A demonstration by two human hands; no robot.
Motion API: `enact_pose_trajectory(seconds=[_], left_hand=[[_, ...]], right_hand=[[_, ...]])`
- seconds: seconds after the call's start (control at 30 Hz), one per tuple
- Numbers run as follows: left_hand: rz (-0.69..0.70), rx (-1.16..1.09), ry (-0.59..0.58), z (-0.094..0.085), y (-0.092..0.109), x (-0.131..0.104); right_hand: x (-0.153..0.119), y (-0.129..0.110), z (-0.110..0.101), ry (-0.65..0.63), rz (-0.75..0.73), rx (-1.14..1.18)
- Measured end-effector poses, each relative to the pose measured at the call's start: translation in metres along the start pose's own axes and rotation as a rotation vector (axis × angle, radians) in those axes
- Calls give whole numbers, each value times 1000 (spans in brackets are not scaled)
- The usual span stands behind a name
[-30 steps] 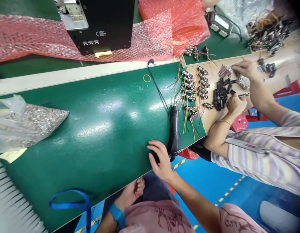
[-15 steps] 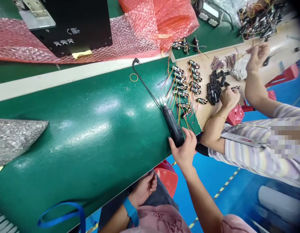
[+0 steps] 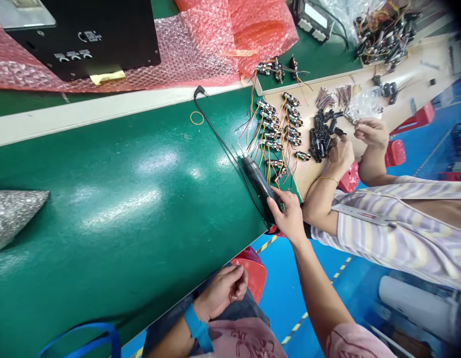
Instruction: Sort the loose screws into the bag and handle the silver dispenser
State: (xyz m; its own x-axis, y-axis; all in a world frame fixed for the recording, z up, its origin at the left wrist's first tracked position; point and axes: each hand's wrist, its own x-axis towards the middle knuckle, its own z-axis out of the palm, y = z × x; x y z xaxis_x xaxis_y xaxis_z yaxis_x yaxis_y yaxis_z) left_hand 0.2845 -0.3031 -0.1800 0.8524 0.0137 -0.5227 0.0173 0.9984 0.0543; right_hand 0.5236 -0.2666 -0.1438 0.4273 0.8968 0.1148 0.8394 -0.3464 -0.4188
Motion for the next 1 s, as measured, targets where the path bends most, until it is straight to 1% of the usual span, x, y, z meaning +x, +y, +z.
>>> enact_pose_trajectory(seconds=[0.13, 0.23, 0.37, 0.43, 0.47, 0.53, 0.63, 0.7, 0.8, 0.9, 1.0], left_hand=[[5, 20, -11, 3, 6, -1], [5, 30, -17, 5, 9, -2], [-4, 42, -17, 4, 9, -3], [-12, 43, -20, 3, 8, -3], [-14, 42, -20, 3, 9, -3], [-16, 40, -19, 2, 10, -3], [-12, 38, -19, 3, 12, -4], [-9, 35, -20, 3, 13, -5], [-6, 24, -25, 3, 14, -6], [-5, 10, -35, 4, 16, -7], [2, -10, -56, 9, 20, -7]], right_hand=[[-1, 2, 8, 98, -115, -63], [-2, 6, 11, 136, -159, -169], [4, 4, 9, 128, -162, -329], [10, 0, 5, 107, -161, -366], [13, -2, 3, 82, -162, -372], [20, -6, -3, -8, -185, -383], [31, -10, -14, -179, -287, -359], [39, -12, -20, -280, -351, -255], [50, -15, -25, -410, -369, -29], [59, -16, -25, -479, -325, 139], [64, -15, -23, -479, -278, 212]])
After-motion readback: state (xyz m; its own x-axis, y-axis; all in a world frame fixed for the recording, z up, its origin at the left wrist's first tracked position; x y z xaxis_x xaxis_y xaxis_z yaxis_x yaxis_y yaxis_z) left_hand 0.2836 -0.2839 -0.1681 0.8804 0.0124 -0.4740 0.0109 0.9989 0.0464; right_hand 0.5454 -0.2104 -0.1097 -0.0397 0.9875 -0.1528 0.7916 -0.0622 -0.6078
